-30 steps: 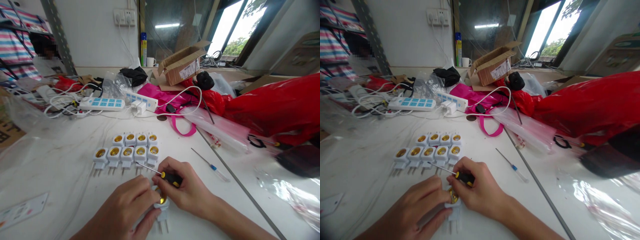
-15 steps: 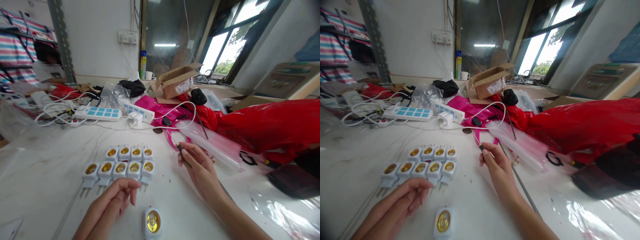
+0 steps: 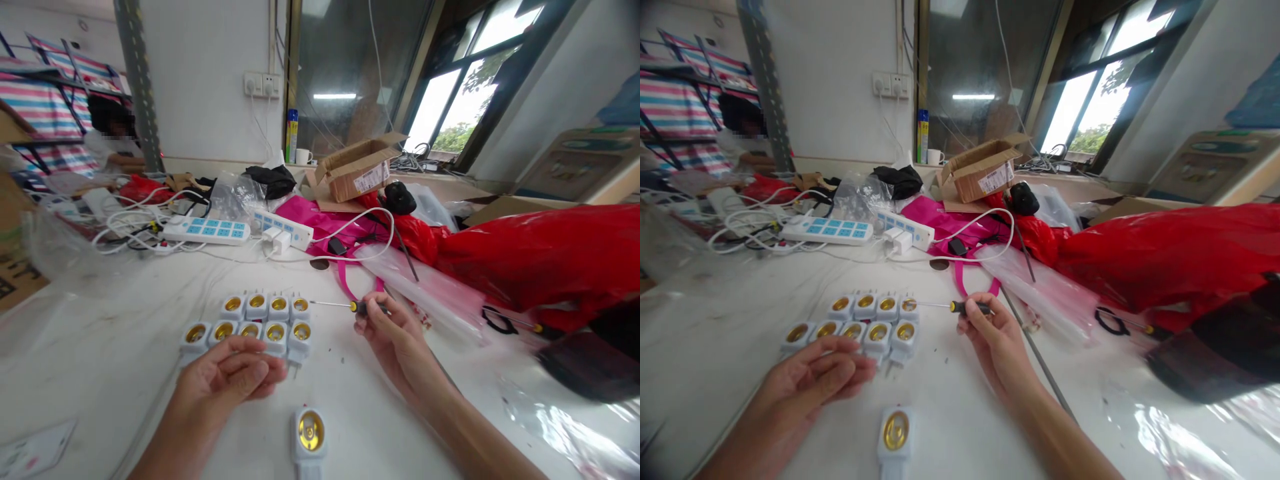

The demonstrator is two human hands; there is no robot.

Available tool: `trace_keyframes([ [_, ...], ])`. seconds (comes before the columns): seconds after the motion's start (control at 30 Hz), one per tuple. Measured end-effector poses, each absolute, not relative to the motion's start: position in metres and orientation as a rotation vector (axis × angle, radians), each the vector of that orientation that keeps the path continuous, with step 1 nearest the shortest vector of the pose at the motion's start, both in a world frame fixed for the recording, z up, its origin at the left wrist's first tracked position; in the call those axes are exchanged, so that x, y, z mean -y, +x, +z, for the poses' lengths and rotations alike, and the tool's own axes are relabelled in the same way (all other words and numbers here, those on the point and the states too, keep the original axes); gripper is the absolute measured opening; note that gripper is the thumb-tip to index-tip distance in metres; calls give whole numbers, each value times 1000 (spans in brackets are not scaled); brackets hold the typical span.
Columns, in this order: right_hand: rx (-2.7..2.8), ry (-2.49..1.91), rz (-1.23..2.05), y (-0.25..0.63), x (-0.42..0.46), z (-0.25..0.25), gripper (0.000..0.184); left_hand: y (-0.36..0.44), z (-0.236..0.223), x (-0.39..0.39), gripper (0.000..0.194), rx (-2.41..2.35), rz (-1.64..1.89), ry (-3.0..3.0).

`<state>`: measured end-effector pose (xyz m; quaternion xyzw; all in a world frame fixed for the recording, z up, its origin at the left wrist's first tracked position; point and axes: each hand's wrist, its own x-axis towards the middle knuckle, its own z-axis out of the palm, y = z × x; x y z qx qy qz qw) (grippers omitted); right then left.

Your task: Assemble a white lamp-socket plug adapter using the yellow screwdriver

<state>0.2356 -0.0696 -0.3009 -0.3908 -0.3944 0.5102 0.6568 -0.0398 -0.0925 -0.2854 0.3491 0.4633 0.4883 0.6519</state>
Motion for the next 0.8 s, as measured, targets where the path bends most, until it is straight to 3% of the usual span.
trace_keyframes([
  [0.2,1005,-886,1150,218,81,-299,30,-40,-290,95,58,-1004,1027,895],
  [0.33,1157,-934,1035,216,89,-305,35,-42,-295,97,44,-1073,1008,993],
  [0.8,1347,-980,832,213,95,-307,19,-39,-300,97,46,-1107,969,1128],
])
